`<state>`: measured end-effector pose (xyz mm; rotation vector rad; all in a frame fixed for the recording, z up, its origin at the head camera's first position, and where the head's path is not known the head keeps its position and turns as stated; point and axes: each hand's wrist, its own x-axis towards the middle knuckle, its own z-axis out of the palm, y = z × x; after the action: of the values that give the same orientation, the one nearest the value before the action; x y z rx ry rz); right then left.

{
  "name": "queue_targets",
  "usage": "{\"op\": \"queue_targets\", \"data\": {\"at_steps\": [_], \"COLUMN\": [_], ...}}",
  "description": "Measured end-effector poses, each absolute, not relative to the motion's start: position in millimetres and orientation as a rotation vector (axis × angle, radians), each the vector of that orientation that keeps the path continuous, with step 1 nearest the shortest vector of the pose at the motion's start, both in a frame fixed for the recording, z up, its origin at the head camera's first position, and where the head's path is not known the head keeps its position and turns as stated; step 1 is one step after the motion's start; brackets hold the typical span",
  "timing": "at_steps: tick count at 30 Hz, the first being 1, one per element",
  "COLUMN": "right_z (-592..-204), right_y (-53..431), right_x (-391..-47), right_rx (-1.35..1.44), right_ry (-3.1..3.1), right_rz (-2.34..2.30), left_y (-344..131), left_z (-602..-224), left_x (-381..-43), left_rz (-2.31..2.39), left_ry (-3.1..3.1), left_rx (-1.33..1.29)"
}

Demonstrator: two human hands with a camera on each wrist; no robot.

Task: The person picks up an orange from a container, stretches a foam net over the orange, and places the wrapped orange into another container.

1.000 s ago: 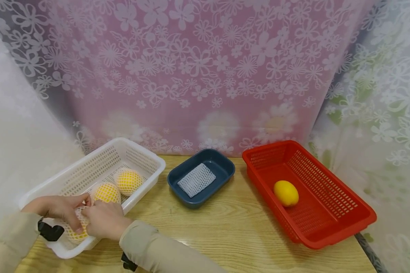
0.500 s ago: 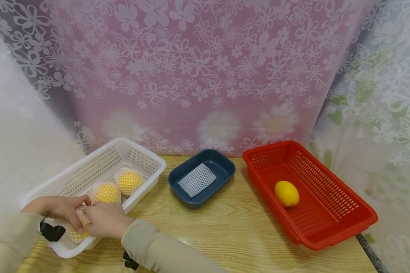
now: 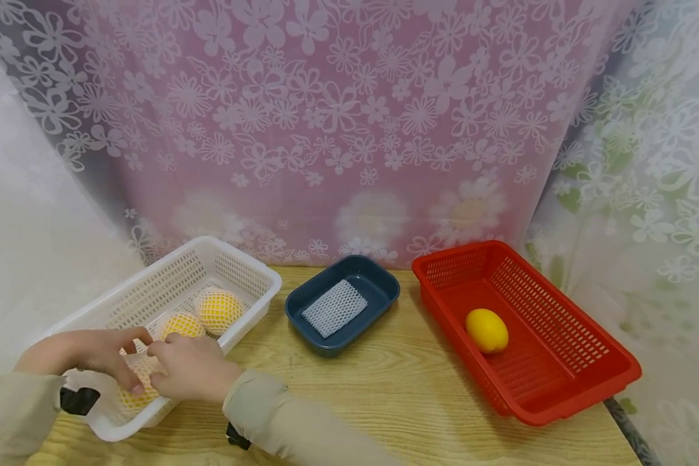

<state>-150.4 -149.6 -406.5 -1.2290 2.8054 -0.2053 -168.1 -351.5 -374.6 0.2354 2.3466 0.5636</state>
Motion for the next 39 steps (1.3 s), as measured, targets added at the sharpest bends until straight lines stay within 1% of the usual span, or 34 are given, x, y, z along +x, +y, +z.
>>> {"op": "queue_targets", "data": {"at_steps": [5,9,13,17,20,26,29,32,35,39], "right_z": [-389,-375,-364,-355,-350,-347,-351,-354,-357,-367], "right_y": [-122,-92,-57,-17,13,76,108,140,172,215], "right_x": [-151,-150,-151,-155,-156,-154,-155,-152,-146,-141], "right_rx": [-1.298,-1.385,-1.473,-1.520,-1.512,-1.351,-1.325,-1.223,-1.046,-0.852], "right_ry": [2.810,2.857,2.909,2.941,2.945,2.993,3.038,3.054,3.065,3.053], "right_rz": [-0.212,-0.235,-0.240,-0.266,-0.321,-0.500,-0.631,-0.751,-0.832,-0.987], "left_y": [-345,-323,-286,-242,-209,-139,-106,-76,-47,-12], "left_z": [-358,-352,-349,-343,-342,-354,-359,-364,-371,-381], "left_x": [-160,-151,-141,-135,-134,-144,-149,-153,-157,-162], "left_rz": [0.561,0.544,0.465,0.412,0.456,0.804,0.988,1.156,1.346,1.547], "left_ry": [2.447,2.660,2.896,3.041,3.163,3.223,3.140,2.995,2.754,2.388], "left_rx": [0.326,0.541,0.764,0.831,0.868,0.995,1.129,1.220,1.220,1.090]}}
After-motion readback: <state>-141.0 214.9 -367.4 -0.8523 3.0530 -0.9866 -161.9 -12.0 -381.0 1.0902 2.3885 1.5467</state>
